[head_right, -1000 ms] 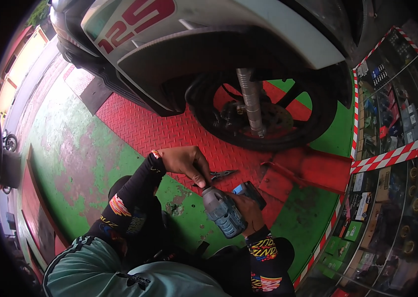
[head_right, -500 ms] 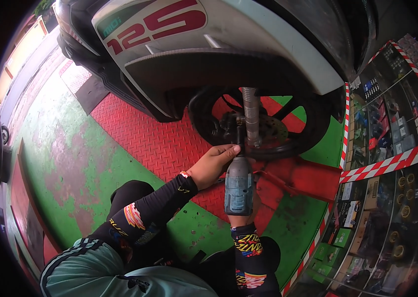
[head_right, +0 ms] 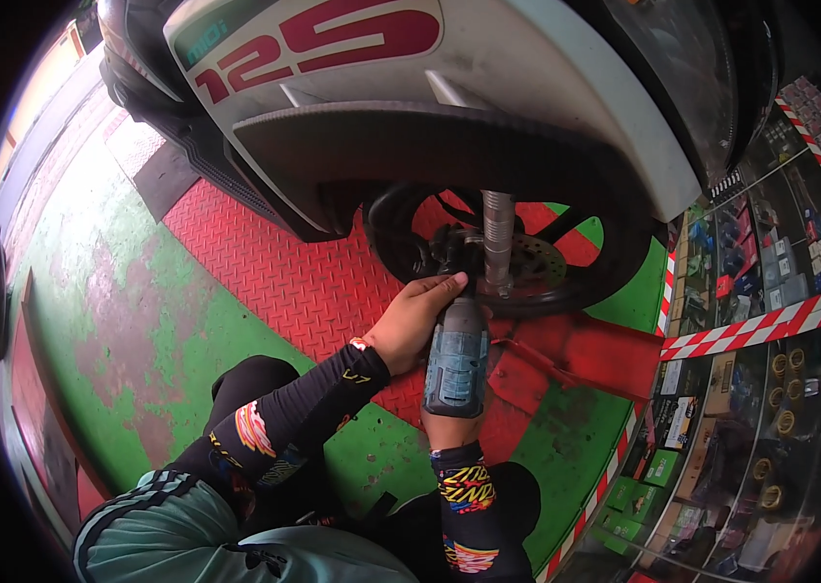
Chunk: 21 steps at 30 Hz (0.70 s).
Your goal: Disassembling and inspecting a motorcycle front brake caliper using tools.
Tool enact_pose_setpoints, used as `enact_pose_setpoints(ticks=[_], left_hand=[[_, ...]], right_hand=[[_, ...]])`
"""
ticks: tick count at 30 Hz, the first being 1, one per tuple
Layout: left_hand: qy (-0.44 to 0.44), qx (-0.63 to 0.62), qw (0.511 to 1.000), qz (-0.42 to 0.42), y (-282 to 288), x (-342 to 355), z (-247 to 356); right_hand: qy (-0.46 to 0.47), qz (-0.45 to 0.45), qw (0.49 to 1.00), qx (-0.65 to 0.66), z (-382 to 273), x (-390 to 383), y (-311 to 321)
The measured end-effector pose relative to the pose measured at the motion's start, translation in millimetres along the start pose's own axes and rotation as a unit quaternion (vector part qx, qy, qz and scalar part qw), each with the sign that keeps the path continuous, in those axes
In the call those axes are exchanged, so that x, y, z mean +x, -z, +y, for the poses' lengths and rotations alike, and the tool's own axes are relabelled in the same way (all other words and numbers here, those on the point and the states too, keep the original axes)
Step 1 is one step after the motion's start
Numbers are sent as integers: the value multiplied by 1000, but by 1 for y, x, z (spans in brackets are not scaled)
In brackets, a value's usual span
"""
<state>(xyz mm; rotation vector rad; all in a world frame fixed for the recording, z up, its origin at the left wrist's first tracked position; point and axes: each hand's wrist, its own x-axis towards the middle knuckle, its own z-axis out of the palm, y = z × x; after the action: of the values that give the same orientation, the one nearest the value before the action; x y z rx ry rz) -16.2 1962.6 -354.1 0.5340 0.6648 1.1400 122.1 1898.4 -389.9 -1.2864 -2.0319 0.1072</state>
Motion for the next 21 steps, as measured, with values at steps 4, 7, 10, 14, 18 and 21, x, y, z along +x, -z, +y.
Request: enact_pose_setpoints(ticks=[4, 7, 10, 14, 18, 21], left_hand=[[-28, -33, 999, 29, -11, -5, 1], [-25, -24, 998, 50, -12, -5, -3], [-37, -6, 999, 22, -11, -4, -1], [-32, -4, 999, 40, -14, -8, -1], [-34, -21, 999, 14, -9, -5, -6], [-15, -35, 999, -3, -9, -6, -10]], right_hand=[[6, 13, 1000, -4, 6, -2, -2], [18, 44, 998, -31, 4, -1, -6], [7, 32, 999, 0, 0, 3, -2], [13, 21, 1000, -9, 5, 2, 1], [-2, 34, 999, 7, 9, -6, -2], [-31, 24, 999, -1, 6, -6, 1]])
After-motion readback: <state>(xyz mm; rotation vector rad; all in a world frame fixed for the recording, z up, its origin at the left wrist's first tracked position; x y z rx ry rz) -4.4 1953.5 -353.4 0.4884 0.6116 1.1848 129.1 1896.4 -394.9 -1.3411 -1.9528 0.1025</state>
